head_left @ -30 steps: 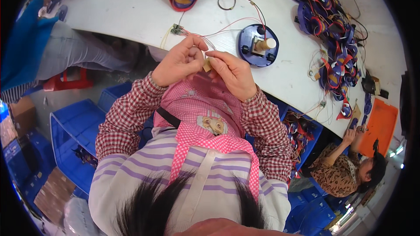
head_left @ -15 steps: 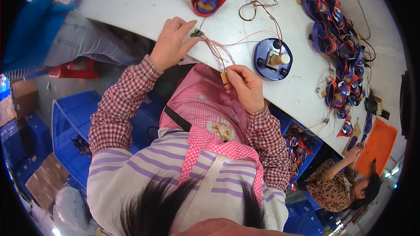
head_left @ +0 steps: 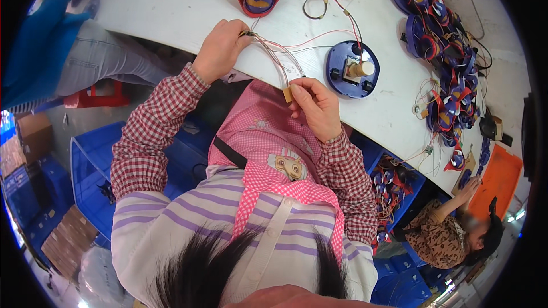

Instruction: The recorder is assembling small electronic components or toys at an industrial workbench.

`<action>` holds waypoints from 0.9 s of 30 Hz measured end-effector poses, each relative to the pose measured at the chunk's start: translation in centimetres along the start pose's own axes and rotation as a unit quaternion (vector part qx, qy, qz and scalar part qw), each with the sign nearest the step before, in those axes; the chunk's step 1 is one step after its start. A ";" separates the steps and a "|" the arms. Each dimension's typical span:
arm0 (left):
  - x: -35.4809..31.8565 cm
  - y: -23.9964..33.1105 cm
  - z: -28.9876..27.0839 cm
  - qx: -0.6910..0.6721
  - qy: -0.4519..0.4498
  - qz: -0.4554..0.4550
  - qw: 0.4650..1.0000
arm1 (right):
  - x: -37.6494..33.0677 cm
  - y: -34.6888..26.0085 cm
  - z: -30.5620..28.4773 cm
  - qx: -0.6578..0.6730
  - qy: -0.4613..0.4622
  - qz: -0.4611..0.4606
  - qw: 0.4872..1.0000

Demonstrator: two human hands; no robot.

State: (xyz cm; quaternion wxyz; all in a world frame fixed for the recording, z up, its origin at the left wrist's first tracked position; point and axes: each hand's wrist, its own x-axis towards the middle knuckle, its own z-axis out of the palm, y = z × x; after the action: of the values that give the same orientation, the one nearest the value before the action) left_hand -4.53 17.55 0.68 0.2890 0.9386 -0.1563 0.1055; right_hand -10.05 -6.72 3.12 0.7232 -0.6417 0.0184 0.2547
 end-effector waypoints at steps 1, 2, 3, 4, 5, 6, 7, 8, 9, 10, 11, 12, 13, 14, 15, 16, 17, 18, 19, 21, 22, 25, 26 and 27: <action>0.1 0.3 -0.2 -0.029 -0.009 -0.023 0.999 | 0.0 0.1 0.0 0.002 -0.002 -0.003 1.000; 0.2 0.6 -0.4 -0.057 -0.019 -0.046 0.997 | 0.0 0.1 0.0 0.005 -0.003 -0.005 1.000; 0.2 0.9 -0.6 -0.086 -0.028 -0.069 0.993 | 0.0 0.2 -0.1 0.007 -0.005 -0.008 1.000; 0.3 1.0 -0.7 -0.115 -0.037 -0.093 0.988 | 0.0 0.2 -0.1 0.009 -0.007 -0.010 1.000; 0.3 1.1 -0.7 -0.115 -0.038 -0.092 0.988 | 0.0 0.2 -0.1 0.009 -0.006 -0.010 1.000; 0.4 1.2 -0.8 -0.128 -0.038 -0.098 0.986 | 0.0 0.3 -0.2 0.010 -0.007 -0.009 1.000; 0.4 1.3 -0.8 -0.142 -0.039 -0.104 0.984 | 0.0 0.3 -0.2 0.011 -0.008 -0.009 1.000; 0.5 1.3 -0.8 -0.155 -0.040 -0.110 0.981 | 0.0 0.3 -0.2 0.012 -0.009 -0.008 1.000; 0.5 1.3 -0.8 -0.168 -0.041 -0.115 0.978 | 0.0 0.3 -0.2 0.013 -0.010 -0.008 1.000; 0.5 1.3 -0.7 -0.168 -0.041 -0.115 0.978 | 0.0 0.3 -0.2 0.013 -0.010 -0.008 1.000; 0.4 1.1 -0.5 -0.161 -0.030 -0.098 0.982 | 0.0 0.2 -0.2 0.014 -0.008 -0.005 1.000; 0.4 0.9 -0.2 -0.154 -0.020 -0.080 0.985 | 0.0 0.1 -0.1 0.015 -0.007 -0.003 1.000; 0.3 0.8 0.0 -0.147 -0.009 -0.062 0.987 | 0.0 0.1 0.0 0.016 -0.005 -0.001 1.000; 0.3 0.7 0.0 -0.139 0.002 -0.045 0.989 | 0.0 0.0 0.0 0.017 -0.004 0.000 1.000; 0.4 0.8 -0.1 -0.139 0.003 -0.044 0.989 | 0.0 0.0 0.0 0.016 -0.004 -0.001 1.000; 0.4 0.9 -0.2 -0.142 -0.008 -0.057 0.988 | 0.1 0.0 -0.1 0.019 -0.003 0.002 1.000; 0.4 1.1 -0.3 -0.145 -0.019 -0.070 0.987 | 0.2 0.1 -0.1 0.021 -0.003 0.005 1.000; 0.4 1.2 -0.5 -0.147 -0.030 -0.083 0.985 | 0.2 0.1 -0.2 0.024 -0.003 0.008 1.000; 0.4 1.3 -0.6 -0.150 -0.041 -0.096 0.983 | 0.3 0.1 -0.2 0.026 -0.003 0.011 1.000; 0.5 1.3 -0.8 -0.157 -0.048 -0.105 0.981 | 0.3 0.1 -0.2 0.025 -0.004 0.008 1.000; 0.5 1.2 -0.8 -0.165 -0.055 -0.115 0.978 | 0.3 0.1 -0.2 0.025 -0.005 0.006 1.000; 0.4 1.0 -0.9 -0.180 -0.071 -0.133 0.972 | 0.3 0.1 -0.3 0.023 -0.005 0.001 1.000; 0.4 1.0 -0.9 -0.177 -0.071 -0.125 0.974 | 0.3 0.1 -0.3 0.025 -0.004 0.000 1.000; 0.3 0.9 -0.9 -0.173 -0.071 -0.118 0.975 | 0.4 0.1 -0.3 0.028 -0.003 0.000 1.000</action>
State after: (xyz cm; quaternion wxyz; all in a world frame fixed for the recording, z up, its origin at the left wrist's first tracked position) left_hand -4.66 17.32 1.95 0.4458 0.8912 -0.0802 -0.0251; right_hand -9.69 -6.87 2.87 0.7406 -0.6207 0.0231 0.2565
